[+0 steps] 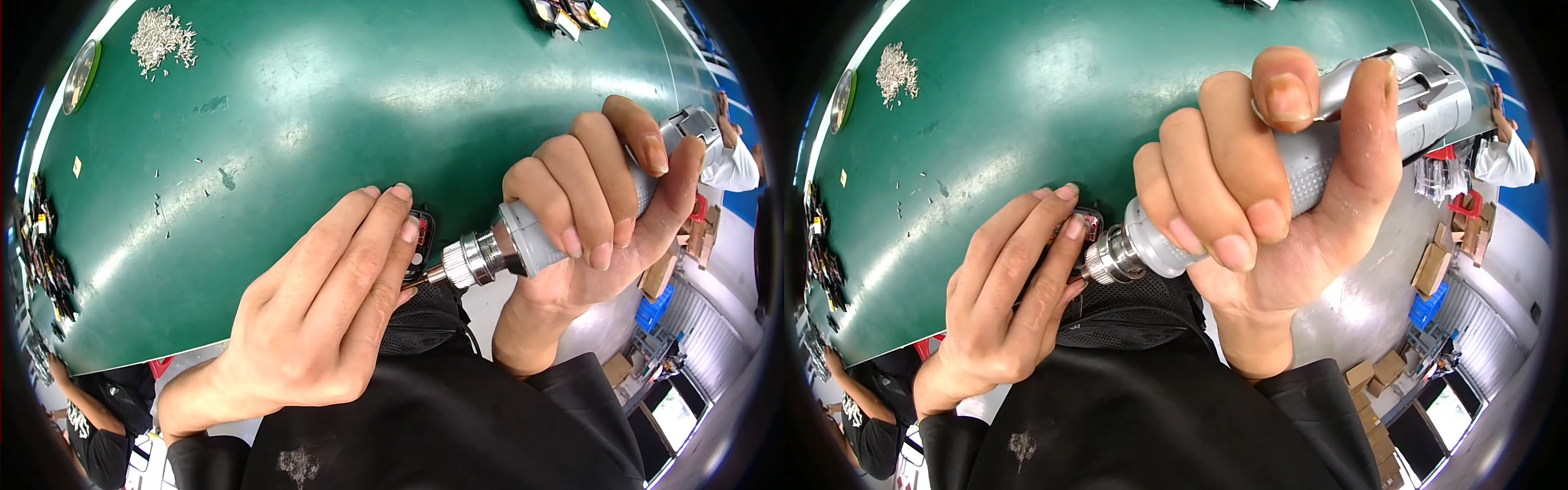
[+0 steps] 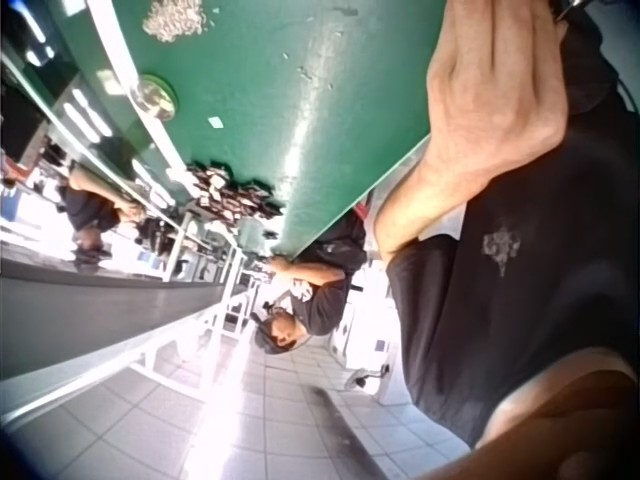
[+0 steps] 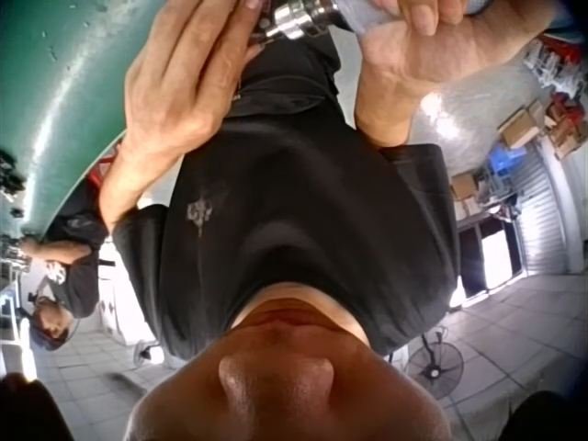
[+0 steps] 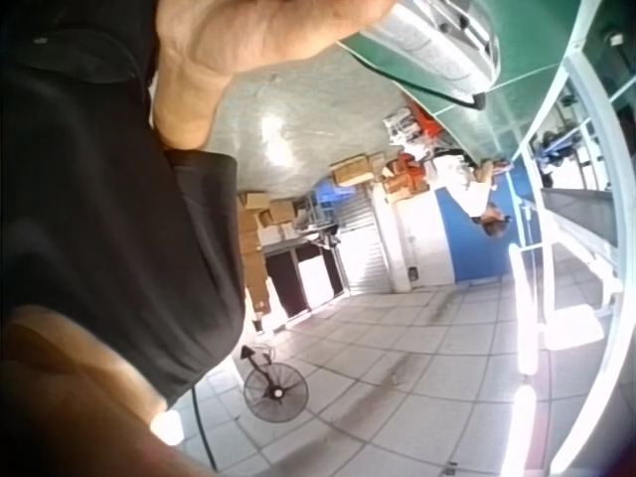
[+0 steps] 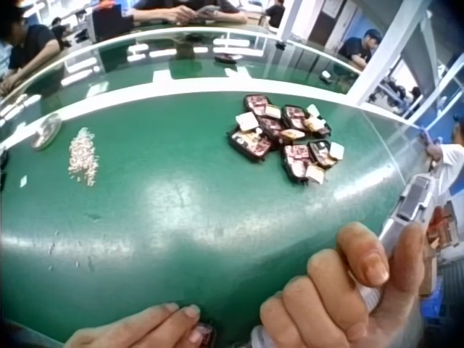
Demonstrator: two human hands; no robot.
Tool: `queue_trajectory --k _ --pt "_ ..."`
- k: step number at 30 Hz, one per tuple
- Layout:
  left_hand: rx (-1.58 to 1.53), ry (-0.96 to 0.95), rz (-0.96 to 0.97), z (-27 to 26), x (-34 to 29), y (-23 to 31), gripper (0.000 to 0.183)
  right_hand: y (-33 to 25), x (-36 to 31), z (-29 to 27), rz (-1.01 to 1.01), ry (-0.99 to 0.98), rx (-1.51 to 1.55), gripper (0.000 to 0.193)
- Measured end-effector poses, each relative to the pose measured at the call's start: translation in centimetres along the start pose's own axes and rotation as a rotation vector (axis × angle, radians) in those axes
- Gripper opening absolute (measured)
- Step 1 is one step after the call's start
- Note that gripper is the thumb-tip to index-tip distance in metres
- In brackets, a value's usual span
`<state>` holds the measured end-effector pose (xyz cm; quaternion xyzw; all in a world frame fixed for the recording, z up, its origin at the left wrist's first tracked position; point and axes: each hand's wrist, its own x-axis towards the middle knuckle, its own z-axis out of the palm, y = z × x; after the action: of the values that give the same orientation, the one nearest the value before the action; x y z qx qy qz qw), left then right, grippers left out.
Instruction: The person is using an electric screwdriver to secure components inside small electronic device housings at a factory workbench.
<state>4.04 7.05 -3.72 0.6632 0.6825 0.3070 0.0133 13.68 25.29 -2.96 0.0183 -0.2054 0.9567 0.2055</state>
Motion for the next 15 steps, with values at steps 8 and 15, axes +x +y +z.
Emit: queue_trajectory --k 8,15 --pt "-0.011 -0.011 -0.004 -0.1 0.0 0.0 0.043 0.3 -0.1 -0.7 0.003 0.029 0.081 0.035" --pt "-0.005 -0.004 0.000 0.0 -0.1 -0.2 0.042 0.7 -0.2 -1.3 0.002 0.045 0.132 0.035"
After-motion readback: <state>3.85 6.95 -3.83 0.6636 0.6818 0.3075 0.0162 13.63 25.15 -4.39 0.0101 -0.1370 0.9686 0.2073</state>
